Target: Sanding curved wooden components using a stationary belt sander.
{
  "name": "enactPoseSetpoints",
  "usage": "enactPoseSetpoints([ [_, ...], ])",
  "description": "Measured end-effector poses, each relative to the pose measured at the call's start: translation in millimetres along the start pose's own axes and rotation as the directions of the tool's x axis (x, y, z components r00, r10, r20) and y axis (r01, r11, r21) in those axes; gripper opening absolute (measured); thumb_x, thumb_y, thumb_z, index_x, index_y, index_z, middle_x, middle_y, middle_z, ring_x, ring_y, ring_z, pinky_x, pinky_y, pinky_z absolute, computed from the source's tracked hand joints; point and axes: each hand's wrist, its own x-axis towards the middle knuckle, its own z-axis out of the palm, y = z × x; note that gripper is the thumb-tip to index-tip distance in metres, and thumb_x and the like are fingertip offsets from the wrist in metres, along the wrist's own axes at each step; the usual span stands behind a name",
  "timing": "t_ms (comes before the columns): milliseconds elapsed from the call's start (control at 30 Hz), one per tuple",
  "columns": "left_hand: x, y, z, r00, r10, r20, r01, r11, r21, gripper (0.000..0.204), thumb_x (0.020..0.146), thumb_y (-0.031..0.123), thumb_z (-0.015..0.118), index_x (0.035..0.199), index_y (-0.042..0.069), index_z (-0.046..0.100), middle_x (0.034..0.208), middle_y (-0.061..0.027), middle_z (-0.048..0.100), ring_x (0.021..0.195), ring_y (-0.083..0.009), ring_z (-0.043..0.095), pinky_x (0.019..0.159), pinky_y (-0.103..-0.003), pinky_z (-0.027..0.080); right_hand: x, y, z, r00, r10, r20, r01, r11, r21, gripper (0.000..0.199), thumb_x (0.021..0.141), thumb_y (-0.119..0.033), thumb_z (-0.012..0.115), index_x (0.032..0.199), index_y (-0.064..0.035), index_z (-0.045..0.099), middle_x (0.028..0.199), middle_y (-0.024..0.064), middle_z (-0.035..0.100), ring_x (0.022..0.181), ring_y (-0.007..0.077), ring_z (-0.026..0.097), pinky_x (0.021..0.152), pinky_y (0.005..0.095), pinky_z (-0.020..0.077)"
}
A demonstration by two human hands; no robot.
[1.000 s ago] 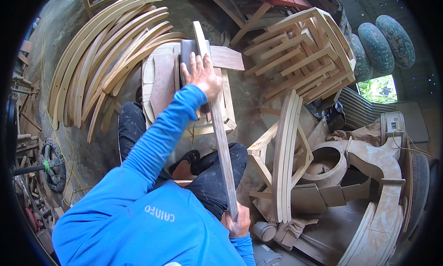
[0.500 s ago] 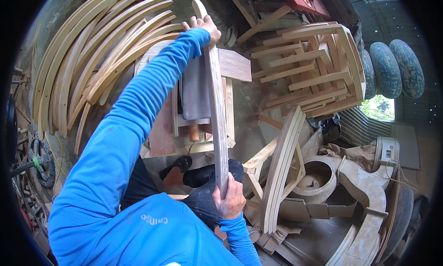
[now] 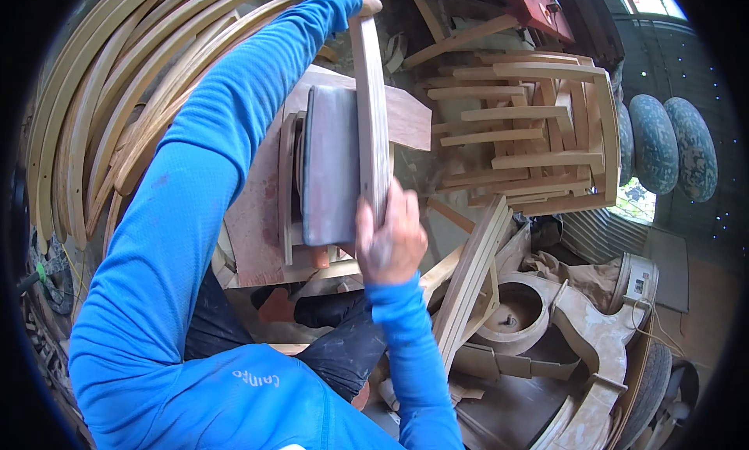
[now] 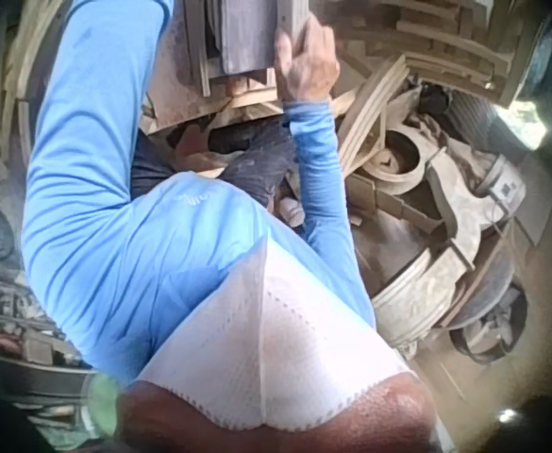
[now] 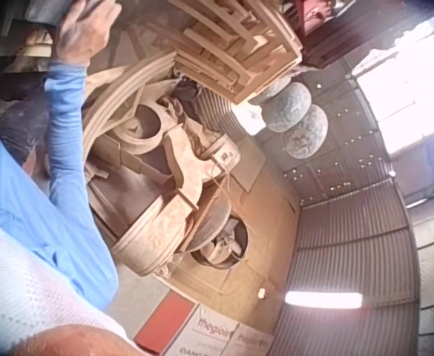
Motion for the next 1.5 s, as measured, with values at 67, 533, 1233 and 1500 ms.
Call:
enactPoseSetpoints([
  [67,9.7,-13.0,-8.4,0.995,-0.096,0.001,0.096,0.995,-0.031,0.067,0.106,0.047,0.029,0.164,0.017,0.019,0.172,-0.0135,0.018,0.159,-0.0337,0.01,0.129,-0.052,0.008,45.1,-14.6,16.3,0.998,-0.058,0.009,0.057,0.998,0.007,0.046,0.092,-0.028,0.068,0.133,-0.008,0.061,0.103,0.0183,0.064,0.088,0.0412,0.068,0.073,0.0499,0.0563],
  [533,-97.3,-5.7,-37.9,1.0,-0.02,0.007,0.017,0.967,0.253,0.085,0.092,0.034,0.058,0.166,0.019,0.019,0.167,-0.0199,0.029,0.16,-0.0368,0.008,0.125,-0.06,0.0,15.7,-18.9,26.3,1.0,0.003,-0.01,-0.003,1.0,-0.009,0.049,0.093,-0.032,0.068,0.136,-0.0088,0.059,0.11,0.0186,0.064,0.09,0.0427,0.069,0.076,0.0516,0.056],
  [1233,-434.2,-49.2,16.7,0.917,0.394,-0.059,-0.342,0.855,0.39,0.084,0.096,0.034,0.055,0.167,0.01,0.015,0.17,-0.0269,0.015,0.159,-0.045,-0.007,0.123,-0.065,-0.008,-329.0,11.5,68.8,0.978,0.141,-0.156,-0.098,0.961,0.259,0.059,0.087,-0.02,0.077,0.14,-0.0028,0.057,0.09,0.0161,0.056,0.079,0.0373,0.061,0.069,0.0464,0.0483],
  [1500,-339.2,-22.7,-9.6,0.849,0.485,-0.207,-0.39,0.842,0.374,0.099,0.085,0.036,0.069,0.166,0.016,0.016,0.165,-0.0308,0.025,0.158,-0.0472,0.007,0.124,-0.067,0.0,-227.7,15.3,93.4,0.933,0.075,-0.351,0.005,0.975,0.221,0.056,0.089,-0.024,0.076,0.136,0.0007,0.06,0.089,0.0129,0.056,0.078,0.0329,0.053,0.07,0.0447,0.0402],
])
